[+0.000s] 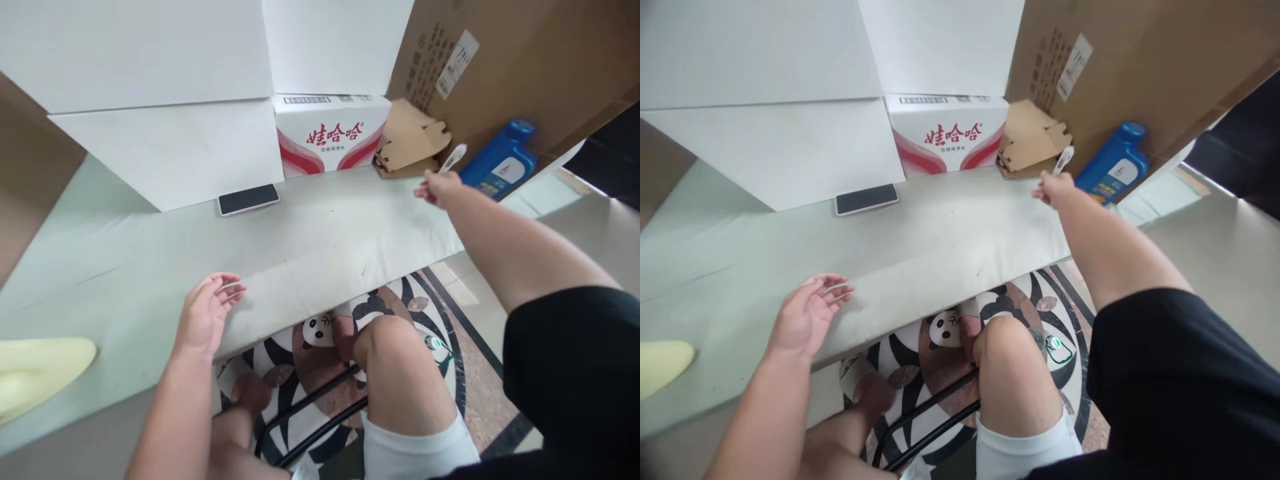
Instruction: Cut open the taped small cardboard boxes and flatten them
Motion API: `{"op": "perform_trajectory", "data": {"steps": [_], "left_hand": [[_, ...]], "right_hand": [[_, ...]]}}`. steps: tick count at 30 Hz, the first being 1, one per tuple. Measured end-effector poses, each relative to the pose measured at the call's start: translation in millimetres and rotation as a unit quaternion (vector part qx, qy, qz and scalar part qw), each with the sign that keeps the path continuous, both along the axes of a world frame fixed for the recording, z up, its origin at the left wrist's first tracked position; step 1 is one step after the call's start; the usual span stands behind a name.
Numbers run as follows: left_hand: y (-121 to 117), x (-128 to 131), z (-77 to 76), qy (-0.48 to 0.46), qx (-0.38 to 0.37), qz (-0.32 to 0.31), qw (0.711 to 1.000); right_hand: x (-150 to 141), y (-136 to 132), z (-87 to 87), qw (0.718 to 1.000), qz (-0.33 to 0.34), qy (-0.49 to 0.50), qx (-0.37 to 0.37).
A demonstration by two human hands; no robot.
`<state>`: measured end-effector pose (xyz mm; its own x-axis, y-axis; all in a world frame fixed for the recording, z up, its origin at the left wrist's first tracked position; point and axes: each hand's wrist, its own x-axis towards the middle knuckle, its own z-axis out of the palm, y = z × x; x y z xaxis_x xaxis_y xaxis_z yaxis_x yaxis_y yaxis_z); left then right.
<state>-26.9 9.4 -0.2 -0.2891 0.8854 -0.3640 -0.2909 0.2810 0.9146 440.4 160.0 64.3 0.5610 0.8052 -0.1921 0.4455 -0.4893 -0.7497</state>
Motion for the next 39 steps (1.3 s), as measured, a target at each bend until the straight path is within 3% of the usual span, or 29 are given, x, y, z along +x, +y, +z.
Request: {"op": "perform_trajectory", "data": {"steps": [3, 6, 10, 14, 19, 23, 26, 28, 31, 34, 39], "left_hand": [[-8, -3, 0.5, -0.002, 0.008, -0.049, 0.999], [-16, 1, 2.3, -0.016, -0.003, -0.102, 0.995], [-27, 18, 10.0, -0.059, -0.035, -0.192, 0.979], [-38, 25, 22.2, -0.081, -0.018, -0.249, 0.965], [-42, -4, 28.2, -0.093, 0.014, -0.134, 0.986], [-43, -38, 28.9, -0.120, 0.038, -0.027, 0.992], [-43, -55, 29.4, -0.142, 0.046, 0.027, 0.988], [-43, -62, 29.5, -0.155, 0.045, 0.053, 0.985], [-45, -71, 29.0, -0.168, 0.041, 0.079, 0.982], [-46, -80, 26.4, -0.168, 0.034, 0.094, 0.981], [-44, -89, 17.8, -0.157, 0.018, 0.119, 0.980]], "right_hand": [[-41, -31, -28.2, 0.990, 0.084, -0.076, -0.079], [-95, -62, -36.6, 0.960, 0.201, -0.172, -0.095], [-190, -91, -19.3, 0.874, 0.390, -0.283, -0.059], [-285, -104, 0.9, 0.777, 0.508, -0.372, -0.010], [-361, -99, 7.3, 0.697, 0.578, -0.425, 0.018], [-395, -97, 0.9, 0.643, 0.633, -0.429, 0.048], [-418, -95, -5.3, 0.587, 0.688, -0.422, 0.065], [-436, -90, -7.8, 0.564, 0.707, -0.422, 0.068], [-464, -76, -9.8, 0.562, 0.705, -0.428, 0.070], [-482, -66, -16.9, 0.583, 0.696, -0.410, 0.080], [-470, -76, -57.0, 0.631, 0.695, -0.324, 0.121]]}}
